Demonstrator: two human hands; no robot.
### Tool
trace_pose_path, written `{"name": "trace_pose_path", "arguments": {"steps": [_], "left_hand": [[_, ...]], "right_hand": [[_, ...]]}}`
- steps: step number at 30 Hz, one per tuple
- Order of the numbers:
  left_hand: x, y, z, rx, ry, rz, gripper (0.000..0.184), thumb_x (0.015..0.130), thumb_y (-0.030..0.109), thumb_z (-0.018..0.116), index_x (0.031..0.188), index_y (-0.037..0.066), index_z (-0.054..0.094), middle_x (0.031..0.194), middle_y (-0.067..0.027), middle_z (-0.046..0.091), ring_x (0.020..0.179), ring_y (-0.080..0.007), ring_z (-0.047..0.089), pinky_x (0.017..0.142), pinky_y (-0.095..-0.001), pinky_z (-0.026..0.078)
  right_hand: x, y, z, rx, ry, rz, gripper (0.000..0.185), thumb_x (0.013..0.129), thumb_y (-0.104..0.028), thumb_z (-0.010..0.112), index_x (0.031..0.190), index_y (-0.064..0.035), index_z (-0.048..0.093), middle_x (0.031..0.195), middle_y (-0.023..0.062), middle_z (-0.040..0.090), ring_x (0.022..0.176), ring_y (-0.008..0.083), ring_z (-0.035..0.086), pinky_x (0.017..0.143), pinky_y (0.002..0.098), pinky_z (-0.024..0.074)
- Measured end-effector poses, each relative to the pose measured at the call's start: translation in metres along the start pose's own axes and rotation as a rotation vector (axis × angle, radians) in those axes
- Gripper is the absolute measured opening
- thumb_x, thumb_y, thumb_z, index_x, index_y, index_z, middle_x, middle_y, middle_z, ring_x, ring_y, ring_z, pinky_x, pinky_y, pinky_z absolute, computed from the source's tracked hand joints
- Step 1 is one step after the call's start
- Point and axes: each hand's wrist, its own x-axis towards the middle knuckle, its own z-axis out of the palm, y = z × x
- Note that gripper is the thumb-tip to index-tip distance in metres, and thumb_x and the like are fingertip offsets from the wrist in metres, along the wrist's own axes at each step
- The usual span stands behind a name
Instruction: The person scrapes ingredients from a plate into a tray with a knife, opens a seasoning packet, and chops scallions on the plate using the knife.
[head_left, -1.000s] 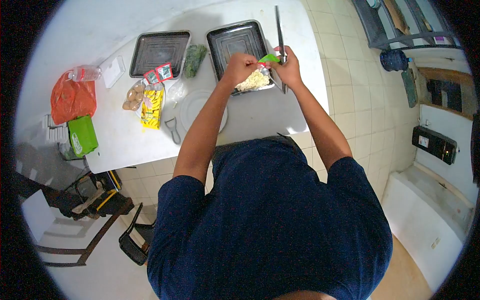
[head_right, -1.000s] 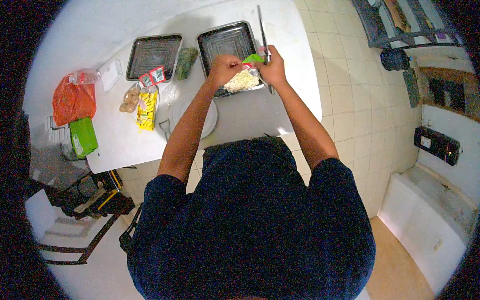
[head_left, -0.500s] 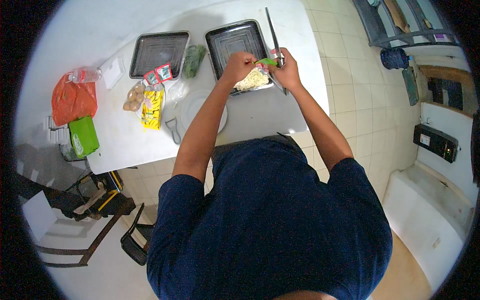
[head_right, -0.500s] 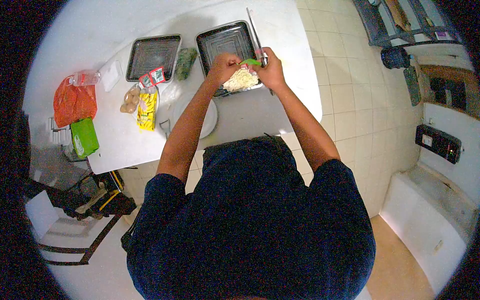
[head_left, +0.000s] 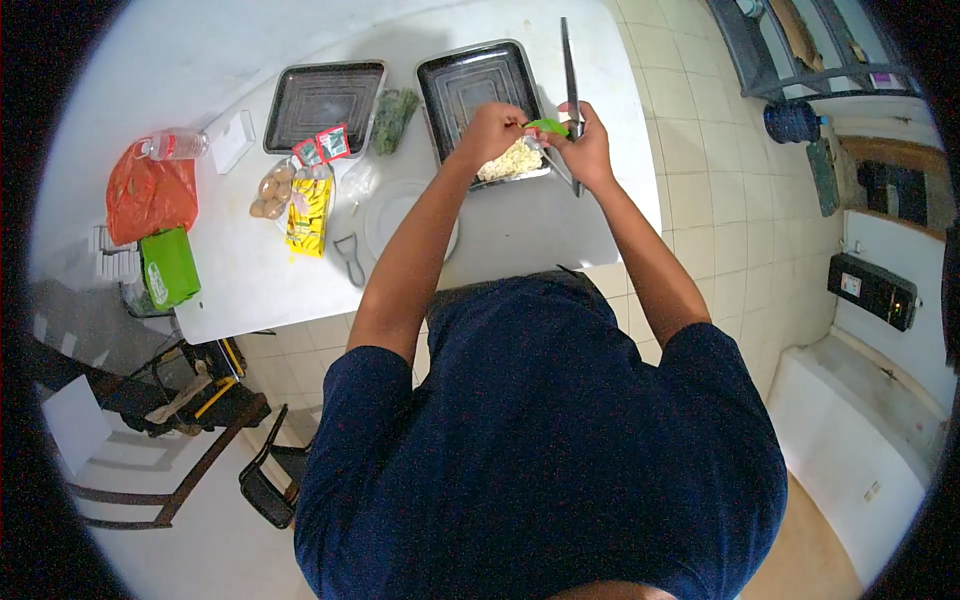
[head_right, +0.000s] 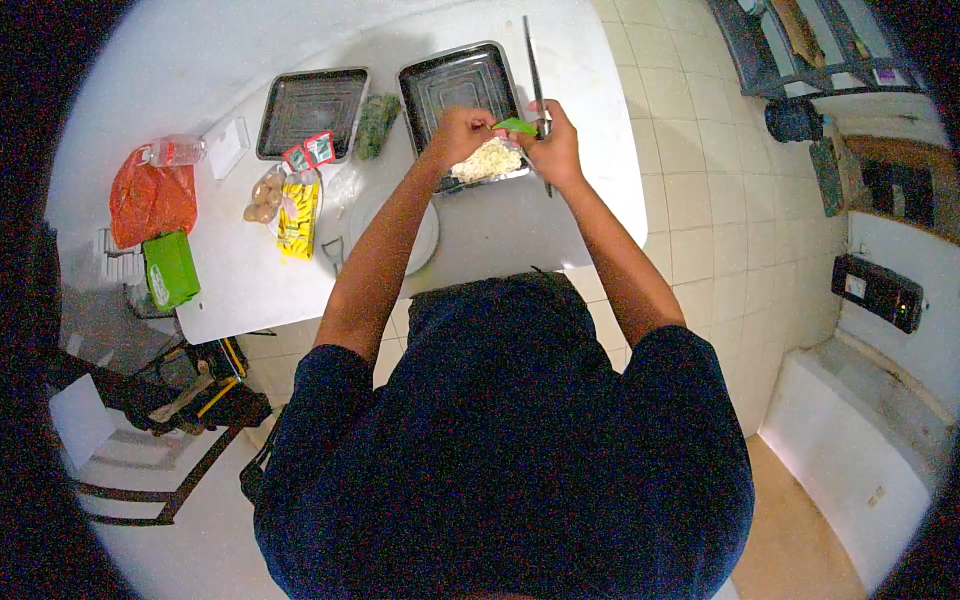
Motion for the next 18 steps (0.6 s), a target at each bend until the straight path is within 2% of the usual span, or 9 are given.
{"name": "trace_pose_path", "arguments": {"steps": [2,3,7,10,13,14,16,18], "left_hand": [[0.001,-0.003,0.005,0.001,0.001,0.001,0.014,0.080,0.008,0.075,0.078,-0.002,0.066,0.062,-0.0078,0.060,0.060,-0.0090,0.055,0.055,-0.0290,0.044],[0.001,-0.002,0.005,0.012,-0.033,-0.009,0.014,0.080,0.008,0.075,0.078,-0.002,0.065,0.062,-0.0077,0.059,0.060,-0.0090,0.055,0.055,-0.0289,0.044],[0.001,0.004,0.008,-0.095,-0.075,-0.052,0.015,0.080,0.007,0.075,0.079,-0.003,0.065,0.061,-0.0073,0.058,0.060,-0.0090,0.055,0.056,-0.0290,0.045],[0.003,0.002,0.010,-0.014,0.046,0.050,0.013,0.081,0.007,0.074,0.079,-0.003,0.065,0.062,-0.0064,0.060,0.061,-0.0090,0.056,0.056,-0.0290,0.045],[0.000,0.003,0.005,0.060,-0.075,-0.027,0.012,0.081,0.007,0.074,0.080,-0.002,0.066,0.065,-0.0074,0.062,0.062,-0.0095,0.057,0.057,-0.0289,0.046],[-0.001,0.005,0.004,-0.011,-0.085,-0.054,0.011,0.081,0.007,0.073,0.081,-0.002,0.067,0.065,-0.0079,0.063,0.061,-0.0100,0.057,0.058,-0.0290,0.046],[-0.003,0.005,0.005,-0.155,-0.104,-0.107,0.010,0.081,0.007,0.073,0.082,-0.001,0.068,0.067,-0.0089,0.064,0.061,-0.0111,0.058,0.058,-0.0292,0.047],[-0.002,0.002,0.005,-0.072,0.032,-0.057,0.010,0.078,0.007,0.074,0.083,0.000,0.070,0.070,-0.0138,0.066,0.063,-0.0170,0.063,0.059,-0.0302,0.048]], "right_hand": [[-0.003,-0.001,0.002,0.090,-0.052,0.028,0.047,0.073,-0.002,0.080,0.112,-0.0079,0.053,0.069,0.0042,0.061,0.061,0.0125,0.059,0.057,0.0292,0.0480],[-0.001,0.001,-0.005,-0.091,-0.042,0.002,0.048,0.073,-0.002,0.080,0.112,-0.0080,0.053,0.071,0.0050,0.062,0.061,0.0133,0.060,0.057,0.0293,0.0484],[0.003,0.015,-0.007,-0.144,0.107,-0.055,0.049,0.072,-0.002,0.080,0.112,-0.0070,0.053,0.077,0.0070,0.064,0.062,0.0140,0.061,0.057,0.0291,0.0488],[-0.006,0.002,-0.003,0.153,-0.029,0.077,0.047,0.072,-0.002,0.080,0.111,-0.0066,0.054,0.075,0.0066,0.063,0.066,0.0147,0.062,0.061,0.0298,0.0499],[-0.004,0.007,-0.008,-0.034,-0.004,0.014,0.046,0.073,-0.002,0.080,0.110,-0.0060,0.054,0.077,0.0068,0.063,0.069,0.0145,0.063,0.062,0.0294,0.0506],[-0.001,0.014,-0.010,-0.098,0.024,-0.017,0.045,0.074,-0.002,0.080,0.110,-0.0059,0.054,0.077,0.0068,0.063,0.068,0.0144,0.063,0.062,0.0293,0.0506],[0.004,0.020,-0.007,0.052,0.046,0.025,0.046,0.074,-0.002,0.080,0.111,-0.0056,0.054,0.078,0.0060,0.063,0.068,0.0145,0.062,0.062,0.0296,0.0504],[0.001,0.020,0.001,0.112,0.051,0.052,0.045,0.074,-0.001,0.080,0.110,-0.0055,0.054,0.078,0.0059,0.062,0.068,0.0150,0.062,0.063,0.0305,0.0506]]}}
